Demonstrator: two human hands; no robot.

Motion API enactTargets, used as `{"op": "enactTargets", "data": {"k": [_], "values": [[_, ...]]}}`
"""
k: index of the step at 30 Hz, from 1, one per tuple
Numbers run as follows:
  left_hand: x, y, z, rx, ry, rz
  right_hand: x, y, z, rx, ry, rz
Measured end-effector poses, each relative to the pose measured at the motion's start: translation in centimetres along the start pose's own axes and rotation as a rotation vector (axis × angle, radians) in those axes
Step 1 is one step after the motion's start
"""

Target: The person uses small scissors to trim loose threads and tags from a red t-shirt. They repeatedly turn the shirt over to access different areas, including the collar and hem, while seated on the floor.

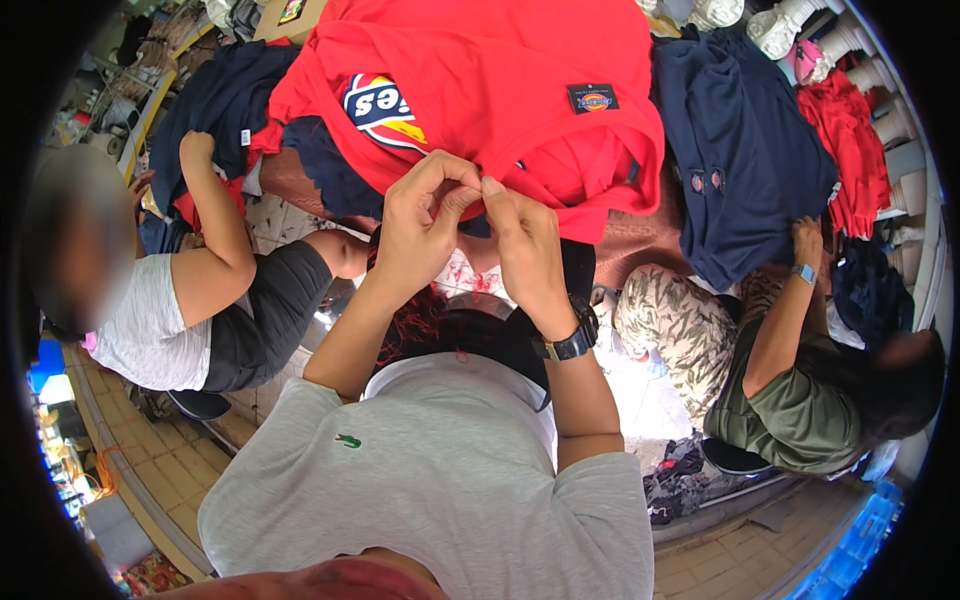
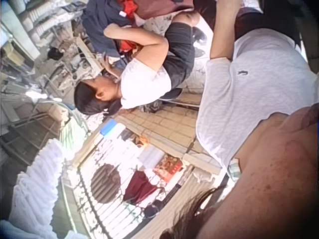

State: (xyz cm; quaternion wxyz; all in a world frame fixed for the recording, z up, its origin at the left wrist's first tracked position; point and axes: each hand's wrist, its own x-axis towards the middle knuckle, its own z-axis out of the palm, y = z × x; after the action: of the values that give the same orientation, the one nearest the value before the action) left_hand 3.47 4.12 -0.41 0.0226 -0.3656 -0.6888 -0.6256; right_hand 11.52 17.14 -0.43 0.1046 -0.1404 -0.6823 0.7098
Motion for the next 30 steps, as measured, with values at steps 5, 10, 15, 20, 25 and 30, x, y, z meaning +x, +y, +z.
{"op": "enactTargets", "data": {"k": [5, 10, 15, 20, 25, 30], "values": [[0.0, -0.5, 0.2, 0.003, 0.008, 0.009, 0.3, -0.9, 0.0, 0.111, -0.05, 0.106], [0.2, -0.5, 0.4, -0.001, 0.003, 0.032, 1.2, 0.3, -0.6, 0.112, -0.074, 0.024], [0.3, -0.6, 0.6, -0.136, 0.06, -0.031, -0.2, -2.6, -1.2, -0.067, 0.195, -0.206], [-0.2, 0.2, 0.3, -0.079, 0.015, -0.038, 1.9, -0.6, -1.7, -0.146, 0.224, -0.255], [-2.9, 3.0, -3.3, -0.202, -0.171, -0.043, 1.5, -0.8, -2.2, 0.148, 0.169, -0.162], [-4.7, 4.2, -3.6, 0.144, -0.56, 0.022, 1.2, -0.8, -2.1, 0.239, 0.093, -0.134]]}}
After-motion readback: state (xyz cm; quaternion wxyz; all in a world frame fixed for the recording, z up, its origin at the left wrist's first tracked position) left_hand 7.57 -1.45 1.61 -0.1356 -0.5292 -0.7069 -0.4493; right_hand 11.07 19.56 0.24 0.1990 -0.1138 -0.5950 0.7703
